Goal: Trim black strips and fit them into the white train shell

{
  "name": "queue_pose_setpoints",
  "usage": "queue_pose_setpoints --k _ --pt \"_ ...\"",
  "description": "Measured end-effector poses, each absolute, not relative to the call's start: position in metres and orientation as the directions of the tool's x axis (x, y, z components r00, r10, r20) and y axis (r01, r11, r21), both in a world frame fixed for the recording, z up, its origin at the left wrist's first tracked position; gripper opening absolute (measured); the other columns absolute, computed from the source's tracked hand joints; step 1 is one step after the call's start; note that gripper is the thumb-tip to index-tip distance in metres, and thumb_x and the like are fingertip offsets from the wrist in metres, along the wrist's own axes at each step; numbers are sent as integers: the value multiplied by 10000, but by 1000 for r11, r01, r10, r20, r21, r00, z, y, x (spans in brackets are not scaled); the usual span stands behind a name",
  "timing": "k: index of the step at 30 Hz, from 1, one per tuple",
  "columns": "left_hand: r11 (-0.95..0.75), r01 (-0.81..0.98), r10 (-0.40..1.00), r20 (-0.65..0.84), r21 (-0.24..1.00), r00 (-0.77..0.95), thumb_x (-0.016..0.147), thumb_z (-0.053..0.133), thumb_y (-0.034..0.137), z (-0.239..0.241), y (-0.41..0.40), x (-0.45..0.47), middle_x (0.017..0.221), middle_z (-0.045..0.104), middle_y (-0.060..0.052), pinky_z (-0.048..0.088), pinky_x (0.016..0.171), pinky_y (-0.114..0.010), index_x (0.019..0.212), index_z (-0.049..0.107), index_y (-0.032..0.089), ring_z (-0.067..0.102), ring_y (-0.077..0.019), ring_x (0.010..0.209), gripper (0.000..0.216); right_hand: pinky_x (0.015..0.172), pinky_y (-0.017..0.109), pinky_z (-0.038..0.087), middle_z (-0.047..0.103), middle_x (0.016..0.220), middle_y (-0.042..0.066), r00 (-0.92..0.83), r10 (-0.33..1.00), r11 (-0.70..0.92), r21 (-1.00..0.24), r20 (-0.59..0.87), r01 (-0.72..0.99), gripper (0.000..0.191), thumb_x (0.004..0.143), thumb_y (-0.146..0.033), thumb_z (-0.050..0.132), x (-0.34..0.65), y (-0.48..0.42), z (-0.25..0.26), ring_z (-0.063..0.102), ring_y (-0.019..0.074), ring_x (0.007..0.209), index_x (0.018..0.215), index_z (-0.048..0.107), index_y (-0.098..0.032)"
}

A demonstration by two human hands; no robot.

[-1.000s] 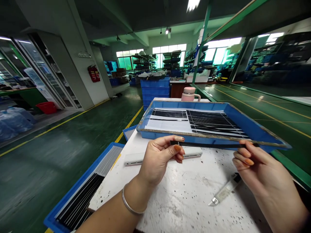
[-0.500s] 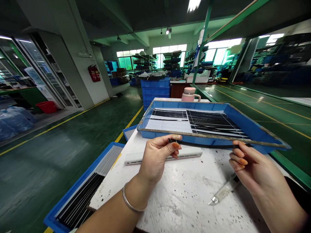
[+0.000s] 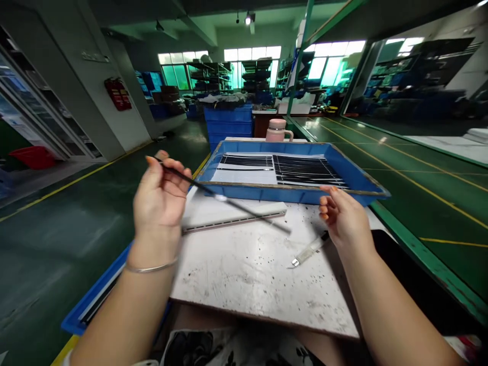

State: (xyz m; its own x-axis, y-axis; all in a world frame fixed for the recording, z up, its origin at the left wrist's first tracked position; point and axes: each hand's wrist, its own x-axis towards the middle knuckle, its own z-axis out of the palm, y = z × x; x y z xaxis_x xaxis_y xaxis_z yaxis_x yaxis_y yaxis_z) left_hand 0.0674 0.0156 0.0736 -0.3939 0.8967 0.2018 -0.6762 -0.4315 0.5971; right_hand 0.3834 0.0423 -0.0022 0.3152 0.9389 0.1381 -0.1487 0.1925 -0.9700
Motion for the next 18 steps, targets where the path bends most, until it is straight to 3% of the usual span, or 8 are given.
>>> queue_pose_setpoints --k 4,6,8,9,11,13,16,18 --pt "-301 -622 949 164 723 -269 1072 243 300 94 -31 49 618 589 70 518 678 -134 886 634 153 532 -13 565 457 526 235 466 571 794 -15 246 923 263 -952 296 156 207 957 -345 611 384 31 5 533 105 600 1019 611 -147" --pt "-169 -506 982 102 846 -158 1059 249 213 87 -56 43 646 582 51 490 598 -129 905 668 159 501 -31 560 450 623 285 501 617 846 6 128 933 277 -901 335 334 181 900 -311 684 385 19 8 576 137 699 987 651 -155" --pt "71 -310 997 -70 948 13 989 355 130 68 -79 39 599 537 23 464 529 -167 878 708 146 473 -65 530 370 737 350 500 662 911 29 1 949 274 -830 314 486 182 796 -266 776 389 5 9 584 174 794 939 703 -181" --pt "201 -221 978 -182 954 105 952 481 178 55 -90 39 594 530 11 456 514 -184 859 721 136 464 -75 524 261 792 386 483 679 948 39 -52 956 271 -797 290 539 209 734 -240 815 393 -1 7 580 196 834 920 728 -200" --pt "436 -93 889 -411 895 204 870 662 299 26 -110 42 590 509 -1 421 496 -190 814 740 122 449 -82 527 201 881 449 431 698 991 42 -143 962 271 -752 232 601 293 609 -202 874 401 -9 0 570 255 912 878 765 -247" --pt "615 -48 770 -585 787 255 823 727 321 0 -126 50 615 507 -5 375 495 -177 851 762 119 431 -73 543 207 955 487 379 697 1011 31 -209 959 279 -740 189 611 352 519 -181 911 409 -9 -11 544 318 1023 828 776 -282" --pt "713 -88 680 -657 695 325 816 730 347 -28 -138 67 595 466 8 310 467 -169 907 776 115 375 -62 523 254 1032 476 331 688 982 19 -248 958 259 -793 141 551 346 496 -96 910 413 -2 -31 462 342 1186 740 761 -291" --pt "731 -135 668 -660 669 344 811 732 360 -40 -140 76 586 468 8 297 452 -169 899 781 115 364 -60 507 264 1010 405 376 686 957 15 -235 967 197 -863 95 465 358 513 -13 886 411 -3 -41 404 311 1272 704 746 -281"
